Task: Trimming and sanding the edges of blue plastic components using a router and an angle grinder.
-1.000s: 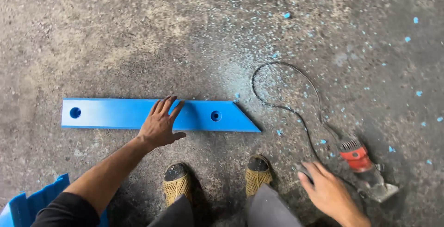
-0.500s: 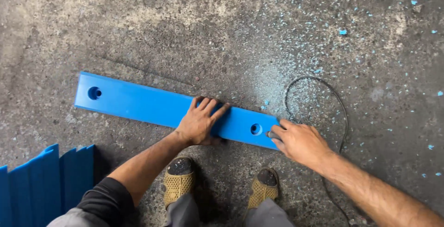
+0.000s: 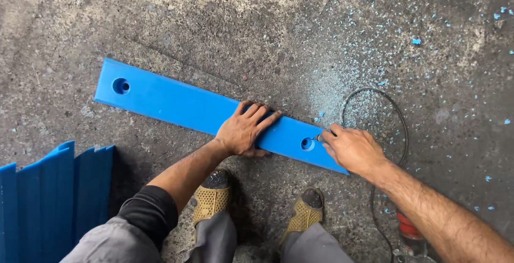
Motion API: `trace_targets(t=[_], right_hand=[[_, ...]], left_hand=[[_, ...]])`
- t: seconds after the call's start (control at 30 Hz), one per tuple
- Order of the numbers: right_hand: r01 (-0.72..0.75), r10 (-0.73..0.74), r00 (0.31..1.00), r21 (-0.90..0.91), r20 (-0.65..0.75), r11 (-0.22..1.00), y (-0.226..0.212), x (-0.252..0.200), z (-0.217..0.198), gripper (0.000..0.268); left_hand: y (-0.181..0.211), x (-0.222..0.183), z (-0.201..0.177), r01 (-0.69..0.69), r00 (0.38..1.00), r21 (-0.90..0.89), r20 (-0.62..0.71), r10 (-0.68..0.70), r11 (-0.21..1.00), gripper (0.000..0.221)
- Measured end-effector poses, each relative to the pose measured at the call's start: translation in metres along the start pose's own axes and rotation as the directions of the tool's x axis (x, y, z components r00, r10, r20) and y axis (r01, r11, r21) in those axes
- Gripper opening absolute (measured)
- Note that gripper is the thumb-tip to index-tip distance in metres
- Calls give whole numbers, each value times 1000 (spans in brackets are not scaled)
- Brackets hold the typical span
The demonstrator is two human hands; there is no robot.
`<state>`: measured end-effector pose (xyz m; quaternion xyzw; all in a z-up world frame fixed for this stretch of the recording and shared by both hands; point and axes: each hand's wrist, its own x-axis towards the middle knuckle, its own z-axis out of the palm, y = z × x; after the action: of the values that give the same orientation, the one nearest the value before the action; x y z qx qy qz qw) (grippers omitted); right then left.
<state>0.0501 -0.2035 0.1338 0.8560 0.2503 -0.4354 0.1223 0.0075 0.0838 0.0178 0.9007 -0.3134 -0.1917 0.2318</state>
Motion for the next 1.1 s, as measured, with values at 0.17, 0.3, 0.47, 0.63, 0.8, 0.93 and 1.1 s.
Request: trace_targets(t=[0.17, 0.3, 0.47, 0.63, 0.8, 0.93, 1.1], right_hand=[[83, -79, 986, 18, -147, 996, 1, 3, 2, 32], [4, 0, 995, 43, -100, 999, -3, -5, 14, 32], [-72, 81, 994, 116, -73, 991, -18, -16, 45, 31], [-89, 84, 995, 125, 48, 988, -49, 0, 71, 29], [-128, 110, 977, 90, 185, 988, -83, 27, 7, 22], [-159, 145, 982, 115, 125, 980, -69, 51, -8, 14], [-281, 272, 959, 195, 74, 940, -40, 45, -20, 22]], left_hand=[[-2, 0, 4, -30, 997, -25, -66, 28, 999, 120], [-2, -1, 4, -24, 998, -30, -67, 22, 999, 121], [-2, 1, 6, -14, 998, -9, -60, 13, 1000, 121], [2, 0, 2, -1, 999, 9, -42, 2, 1000, 122], [2, 1, 1, -37, 999, 49, -19, 38, 998, 122], [-4, 4, 1, -57, 997, 33, -48, 58, 998, 126], [-5, 3, -2, -43, 999, 51, 25, 42, 998, 124]])
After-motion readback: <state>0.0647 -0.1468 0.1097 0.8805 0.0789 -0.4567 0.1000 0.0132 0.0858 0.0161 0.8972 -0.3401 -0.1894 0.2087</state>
